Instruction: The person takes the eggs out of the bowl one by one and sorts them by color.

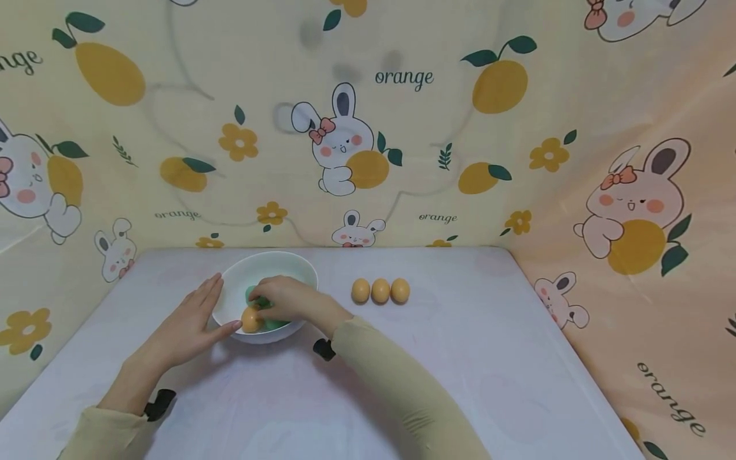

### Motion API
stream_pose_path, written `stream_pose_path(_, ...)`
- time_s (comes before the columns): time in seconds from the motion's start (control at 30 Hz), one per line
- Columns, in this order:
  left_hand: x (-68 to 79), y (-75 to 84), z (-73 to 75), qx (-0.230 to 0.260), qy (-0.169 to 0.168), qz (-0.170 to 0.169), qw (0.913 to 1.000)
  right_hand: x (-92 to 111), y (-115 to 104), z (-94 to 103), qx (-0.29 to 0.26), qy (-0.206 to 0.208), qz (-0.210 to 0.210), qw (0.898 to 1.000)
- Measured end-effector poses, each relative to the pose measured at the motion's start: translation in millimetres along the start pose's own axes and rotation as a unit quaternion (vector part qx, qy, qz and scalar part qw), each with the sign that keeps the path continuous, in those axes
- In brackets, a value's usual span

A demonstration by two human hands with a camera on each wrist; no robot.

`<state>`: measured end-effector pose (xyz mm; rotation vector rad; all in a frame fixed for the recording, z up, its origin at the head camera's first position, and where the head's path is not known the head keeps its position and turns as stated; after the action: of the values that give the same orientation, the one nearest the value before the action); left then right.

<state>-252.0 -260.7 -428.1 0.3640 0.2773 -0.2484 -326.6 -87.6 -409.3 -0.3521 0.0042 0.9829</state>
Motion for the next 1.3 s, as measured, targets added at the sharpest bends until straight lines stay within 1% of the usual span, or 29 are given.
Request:
stream_pose_path(0.17,-0.1,0.7,1.6,-0.004,-0.003,0.0,1.0,-4,-6,-4.3,0.002,-0.013,0.012,1.0)
stream_pose_path(0.4,-0.6,2.2,3.2,-0.002,-0.004,-0.005,1.0,-8,-8,-11.6,0.013,-0.018,0.019,1.0)
stream_pose_path(0.6,-2.0,3.3,5.2,-0.005,-0.002,-0.008,0.9999,-12,-8,-14.0,0.003,-0.024,0.018,1.0)
stream_pose_path(0.8,-0.6,2.8,3.0,0.0,-0.004,-0.007,1.0,-11,-7,-17.1,-0.002,-0.027,0.007,1.0)
stream_pose_path(1.03,-0.7,4.3,3.9,0.001,-0.005,-0.008,1.0,-9,-7,-13.1,-0.009,-0.016,0.005,1.0)
stream_pose_path(1.17,-0.6,4.6,4.4,0.003,-0.005,-0.007,1.0,-8,-7,-10.1,-0.011,-0.003,0.007,1.0)
stream_pose_path(1.3,0.1,4.3,4.5,0.003,-0.004,-0.006,1.0,-7,-8,-8.0,-0.024,0.013,0.017,0.999)
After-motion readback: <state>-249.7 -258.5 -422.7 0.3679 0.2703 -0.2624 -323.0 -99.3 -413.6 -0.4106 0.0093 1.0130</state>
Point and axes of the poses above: each hand's wrist, its own x-axis away from the middle knuckle, its own z-axis out of the back of the hand, y = z × x, the point moved 5 cm from there along -x, towards the middle knuckle, and after that the axes turned 10 degrees about y, right-handed, at the moved point
